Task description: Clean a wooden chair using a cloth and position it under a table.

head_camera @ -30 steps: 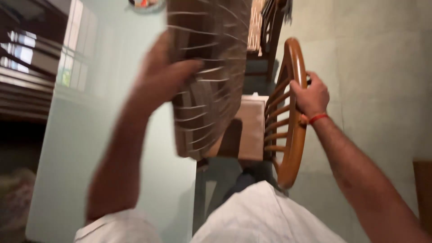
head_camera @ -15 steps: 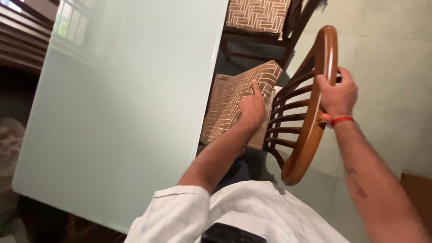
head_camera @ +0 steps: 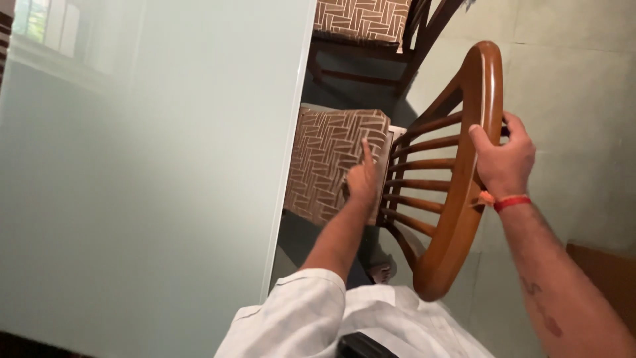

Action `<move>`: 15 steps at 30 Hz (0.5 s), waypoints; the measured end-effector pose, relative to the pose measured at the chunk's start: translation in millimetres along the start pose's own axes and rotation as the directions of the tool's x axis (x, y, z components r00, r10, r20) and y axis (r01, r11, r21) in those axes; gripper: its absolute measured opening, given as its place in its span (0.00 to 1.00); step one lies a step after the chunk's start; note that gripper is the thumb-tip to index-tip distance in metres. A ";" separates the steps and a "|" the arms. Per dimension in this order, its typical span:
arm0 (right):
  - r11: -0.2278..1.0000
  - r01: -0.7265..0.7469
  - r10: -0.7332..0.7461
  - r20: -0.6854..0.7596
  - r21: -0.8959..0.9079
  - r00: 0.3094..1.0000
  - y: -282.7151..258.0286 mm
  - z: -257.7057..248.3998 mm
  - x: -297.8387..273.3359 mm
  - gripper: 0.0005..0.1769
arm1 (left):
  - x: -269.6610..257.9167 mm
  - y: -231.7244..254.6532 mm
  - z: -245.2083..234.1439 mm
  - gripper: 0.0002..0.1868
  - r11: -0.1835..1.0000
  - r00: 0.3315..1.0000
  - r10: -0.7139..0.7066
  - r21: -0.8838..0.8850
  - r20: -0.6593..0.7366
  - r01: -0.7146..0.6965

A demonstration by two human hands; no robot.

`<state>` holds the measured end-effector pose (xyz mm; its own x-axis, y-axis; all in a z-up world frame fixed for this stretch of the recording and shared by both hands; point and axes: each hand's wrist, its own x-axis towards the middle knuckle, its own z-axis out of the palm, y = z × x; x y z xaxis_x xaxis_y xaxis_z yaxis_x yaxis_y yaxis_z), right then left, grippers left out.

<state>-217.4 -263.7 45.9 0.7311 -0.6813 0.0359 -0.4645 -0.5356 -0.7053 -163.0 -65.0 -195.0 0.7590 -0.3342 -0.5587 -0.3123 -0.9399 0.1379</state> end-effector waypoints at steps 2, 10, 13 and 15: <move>1.000 -0.028 0.028 0.015 -0.002 0.999 -7.9 -0.2 -4.3 0.26 | 10.3 7.5 38.3 0.55 0.997 0.998 0.011 -0.070 -0.056 -0.015; 0.998 -0.054 0.054 0.056 0.015 0.997 -8.2 -0.3 -4.2 0.25 | 31.2 47.3 50.6 0.55 0.994 0.983 0.112 -0.005 0.146 -0.113; 1.000 -0.015 0.014 0.054 0.013 0.998 2.8 0.9 -4.7 0.25 | 46.8 45.0 105.2 0.47 0.984 0.984 0.177 0.035 -0.025 -0.177; 1.000 -0.010 0.008 0.053 0.024 0.999 2.7 0.1 -5.1 0.25 | 50.6 25.9 142.0 0.39 0.980 0.979 0.198 0.020 0.046 -0.199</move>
<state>-222.4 -261.6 43.7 0.7524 -0.6586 -0.0073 -0.4592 -0.5166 -0.7227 -213.8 -96.3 -335.9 0.6553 -0.5099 -0.5573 -0.4681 -0.8532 0.2302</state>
